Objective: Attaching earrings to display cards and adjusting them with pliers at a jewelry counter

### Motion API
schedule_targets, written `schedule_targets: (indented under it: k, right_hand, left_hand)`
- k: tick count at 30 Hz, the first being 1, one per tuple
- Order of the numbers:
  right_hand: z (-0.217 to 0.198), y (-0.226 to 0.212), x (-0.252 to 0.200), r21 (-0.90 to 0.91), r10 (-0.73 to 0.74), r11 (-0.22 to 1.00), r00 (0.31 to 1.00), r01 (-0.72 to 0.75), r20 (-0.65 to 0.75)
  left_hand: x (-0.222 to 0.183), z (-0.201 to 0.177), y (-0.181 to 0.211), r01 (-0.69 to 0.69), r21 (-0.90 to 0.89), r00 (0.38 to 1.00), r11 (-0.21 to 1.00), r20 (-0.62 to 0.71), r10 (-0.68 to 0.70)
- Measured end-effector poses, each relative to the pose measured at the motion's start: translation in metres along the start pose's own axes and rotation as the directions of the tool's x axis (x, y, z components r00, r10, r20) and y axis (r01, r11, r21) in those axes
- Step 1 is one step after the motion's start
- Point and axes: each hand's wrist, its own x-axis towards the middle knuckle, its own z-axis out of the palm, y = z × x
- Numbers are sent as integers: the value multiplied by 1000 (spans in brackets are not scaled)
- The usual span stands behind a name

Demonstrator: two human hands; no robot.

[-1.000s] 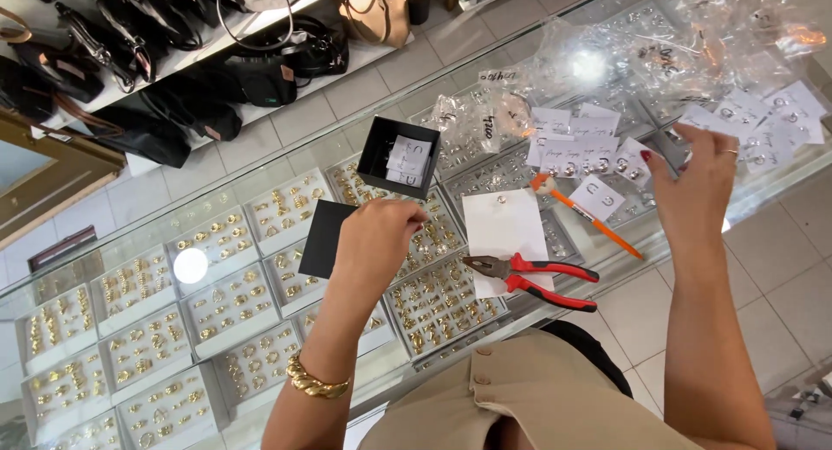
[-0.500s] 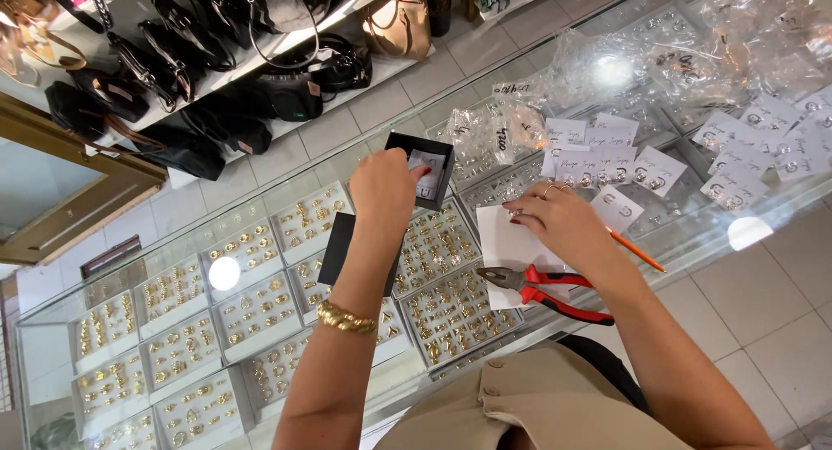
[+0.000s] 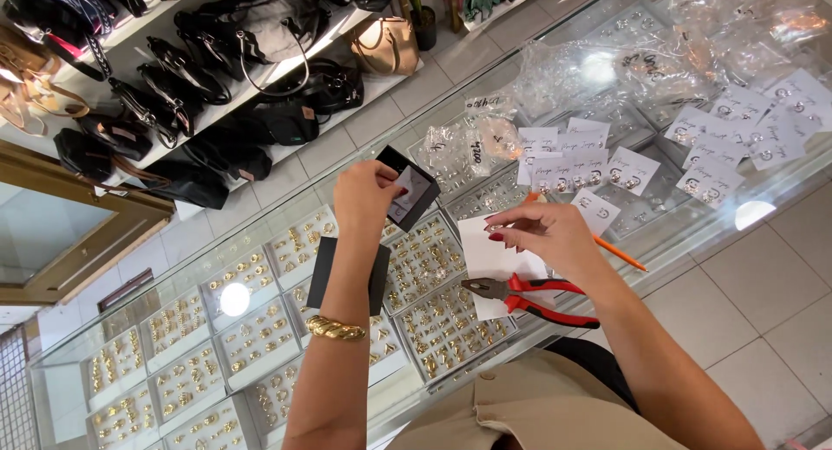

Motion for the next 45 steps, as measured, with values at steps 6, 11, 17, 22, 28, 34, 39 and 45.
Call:
schedule_targets:
  k: [6, 11, 17, 22, 28, 34, 39, 45]
  right_hand:
    - [4, 1, -9, 237, -46, 971, 998, 33, 48]
    - [9, 15, -11, 417, -28, 909, 1000, 23, 7]
    - [13, 9, -16, 598, 85, 800, 996, -51, -28]
    - [24, -9, -22, 621, 138, 777, 990, -97, -18]
    - [31, -25, -31, 592, 150, 797, 989, -124, 4]
    - [40, -33, -36, 564, 168, 814, 986, -143, 7]
    - [41, -34, -41, 510, 109, 855, 994, -96, 3]
    - [19, -67, -52, -18, -192, 981, 957, 193, -215]
  left_hand:
    - [-6, -13, 0, 38, -115, 999, 993, 14, -36]
    - [-21, -34, 10, 11, -132, 999, 991, -28, -15]
    - [-79, -48, 46, -439, -293, 862, 849, -402, 308]
    - [-120, -26, 83, -743, -333, 669, 580, -377, 640]
    - [-121, -18, 77, -857, -290, 514, 426, -405, 756]
    - [-126, -32, 77, -829, -366, 549, 422, -393, 737]
    - [-131, -43, 85, -653, -579, 731, 488, -316, 605]
    - [-137, -42, 85, -322, -827, 942, 461, -232, 243]
